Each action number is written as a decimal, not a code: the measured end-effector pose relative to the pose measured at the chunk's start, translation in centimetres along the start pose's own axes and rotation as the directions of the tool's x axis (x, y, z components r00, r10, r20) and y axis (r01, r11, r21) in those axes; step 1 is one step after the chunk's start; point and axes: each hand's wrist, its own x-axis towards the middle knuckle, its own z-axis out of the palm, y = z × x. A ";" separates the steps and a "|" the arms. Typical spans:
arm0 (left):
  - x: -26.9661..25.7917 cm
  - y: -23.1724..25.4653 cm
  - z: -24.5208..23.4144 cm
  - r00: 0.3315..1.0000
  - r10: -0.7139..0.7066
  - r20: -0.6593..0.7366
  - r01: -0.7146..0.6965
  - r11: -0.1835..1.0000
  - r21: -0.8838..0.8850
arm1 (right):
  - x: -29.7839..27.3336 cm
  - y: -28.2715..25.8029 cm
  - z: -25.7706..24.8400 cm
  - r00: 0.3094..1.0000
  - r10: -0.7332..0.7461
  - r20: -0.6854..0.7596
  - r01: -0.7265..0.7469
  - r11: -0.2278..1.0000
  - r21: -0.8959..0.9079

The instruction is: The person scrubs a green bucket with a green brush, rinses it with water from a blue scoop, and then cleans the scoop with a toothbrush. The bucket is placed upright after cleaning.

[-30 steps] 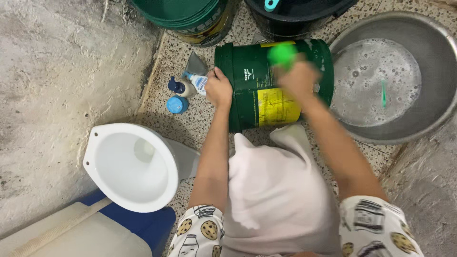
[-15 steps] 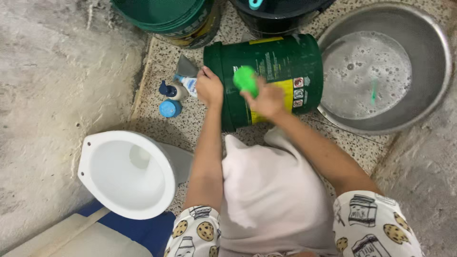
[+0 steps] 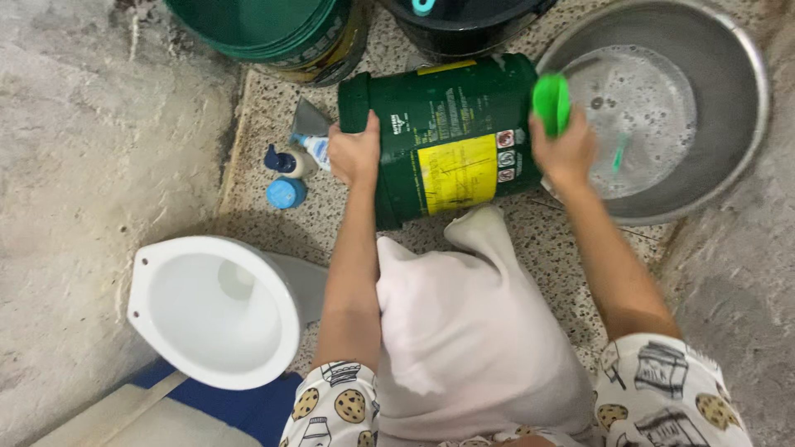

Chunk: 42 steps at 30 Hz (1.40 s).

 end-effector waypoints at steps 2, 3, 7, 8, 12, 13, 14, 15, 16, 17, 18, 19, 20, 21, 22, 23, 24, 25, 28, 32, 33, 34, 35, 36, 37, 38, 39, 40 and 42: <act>0.4 0.1 0.1 1.000 -0.004 -0.004 0.004 0.999 0.048 | -4.6 1.0 -1.5 0.996 0.086 0.009 -0.086 0.996 -0.031; 0.4 -0.1 0.2 1.000 0.024 -0.010 -0.023 1.000 0.014 | -6.3 1.7 -2.3 0.994 0.111 -0.007 -0.111 0.993 -0.042; -0.6 -2.0 0.8 0.991 0.107 -0.082 -0.112 0.992 -0.059 | -7.7 5.7 -4.6 0.911 0.383 0.153 -0.396 0.915 0.070; -1.0 -3.0 1.0 0.987 0.122 -0.106 -0.128 0.990 -0.055 | -7.1 6.7 -4.8 0.821 0.523 0.227 -0.544 0.838 0.038; -3.1 -7.2 2.7 0.956 0.196 -0.219 -0.234 0.958 -0.164 | -3.5 11.0 -4.7 0.679 0.687 0.259 -0.718 0.695 0.039; -3.5 -8.3 3.1 0.939 0.223 -0.263 -0.281 0.937 -0.208 | -2.5 12.0 -4.7 0.687 0.676 0.268 -0.707 0.707 0.028; -3.9 -9.5 3.5 0.920 0.243 -0.307 -0.324 0.912 -0.249 | -1.7 12.8 -4.8 0.693 0.665 0.278 -0.695 0.719 0.013; -4.3 -10.7 3.6 0.929 0.272 -0.252 -0.341 0.892 -0.295 | -1.3 13.6 -4.7 0.699 0.654 0.289 -0.683 0.731 -0.002; -4.6 -11.8 3.4 0.931 0.305 -0.198 -0.357 0.871 -0.338 | -1.2 14.4 -4.6 0.651 0.668 0.361 -0.743 0.658 0.121; -4.6 -12.5 3.2 0.929 0.340 -0.144 -0.369 0.848 -0.380 | -1.1 15.4 -5.1 0.604 0.667 0.435 -0.792 0.564 0.234; -4.6 -13.1 2.9 0.915 0.377 -0.145 -0.404 0.839 -0.366 | -1.4 16.3 -5.2 0.558 0.653 0.513 -0.830 0.450 0.329; -4.5 -13.5 2.4 0.899 0.413 -0.144 -0.437 0.828 -0.351 | -1.6 17.0 -4.9 0.530 0.703 0.474 -0.836 0.339 0.432; -4.3 -13.3 2.1 0.882 0.448 -0.146 -0.470 0.815 -0.339 | -1.3 18.0 -5.2 0.496 0.750 0.438 -0.815 0.229 0.531; -3.9 -12.9 1.8 0.877 0.451 -0.167 -0.481 0.809 -0.338 | -1.2 19.0 -5.4 0.494 0.764 0.414 -0.727 0.102 0.679; -3.4 -12.2 1.5 0.871 0.456 -0.183 -0.491 0.803 -0.337 | -1.4 20.1 -5.7 0.483 0.784 0.390 -0.602 -0.027 0.798; -2.9 -11.3 1.3 0.865 0.461 -0.199 -0.502 0.798 -0.335 | -1.4 21.1 -5.9 0.503 0.803 0.319 -0.542 0.006 0.840; -2.5 -10.3 1.1 0.858 0.478 -0.185 -0.513 0.799 -0.314 | -1.7 22.1 -6.0 0.517 0.820 0.245 -0.479 0.040 0.877; -2.1 -9.2 1.0 0.852 0.495 -0.171 -0.524 0.800 -0.293 | -2.0 22.9 -6.2 0.525 0.834 0.169 -0.414 0.078 0.907; -2.6 -6.4 1.2 0.895 0.411 -0.173 -0.438 0.885 -0.161 | -2.2 25.0 -6.0 0.490 0.854 0.174 -0.588 0.176 0.789; -4.0 -5.6 0.6 0.964 0.229 -0.134 -0.244 0.964 -0.110 | -3.0 25.4 -3.2 0.426 0.855 0.295 -0.877 0.309 0.368; -4.6 -6.0 0.4 0.951 0.264 -0.161 -0.286 0.949 -0.133 | -3.6 25.0 -2.2 0.341 0.842 0.418 -0.854 0.092 0.512; -4.8 -6.1 0.4 0.934 0.301 -0.195 -0.332 0.930 -0.159 | -3.6 24.4 -0.7 0.323 0.820 0.473 -0.750 -0.083 0.656; -4.9 -6.4 0.5 0.914 0.335 -0.229 -0.379 0.907 -0.183 | -3.5 23.8 0.7 0.316 0.789 0.527 -0.604 -0.261 0.753; -5.2 -6.7 0.6 0.921 0.319 -0.225 -0.360 0.918 -0.169 | -3.5 23.1 1.7 0.311 0.763 0.566 -0.522 -0.361 0.773; -5.4 -7.2 0.8 0.927 0.303 -0.221 -0.341 0.927 -0.156 | -3.6 22.3 2.7 0.305 0.767 0.565 -0.612 -0.297 0.733; -5.5 -7.5 1.0 0.933 0.287 -0.217 -0.322 0.936 -0.145 | -3.5 21.3 3.5 0.313 0.773 0.552 -0.710 -0.196 0.676; -5.6 -7.7 1.3 0.938 0.276 -0.211 -0.312 0.936 -0.166 | -3.1 20.3 3.9 0.333 0.775 0.538 -0.814 -0.051 0.578; -5.6 -8.1 1.4 0.943 0.265 -0.202 -0.302 0.936 -0.182 | -2.8 19.2 4.1 0.362 0.766 0.531 -0.875 0.084 0.476; -5.4 -8.6 1.4 0.931 0.295 -0.214 -0.332 0.928 -0.167 | -2.0 16.5 3.7 0.428 0.734 0.527 -0.899 0.285 0.334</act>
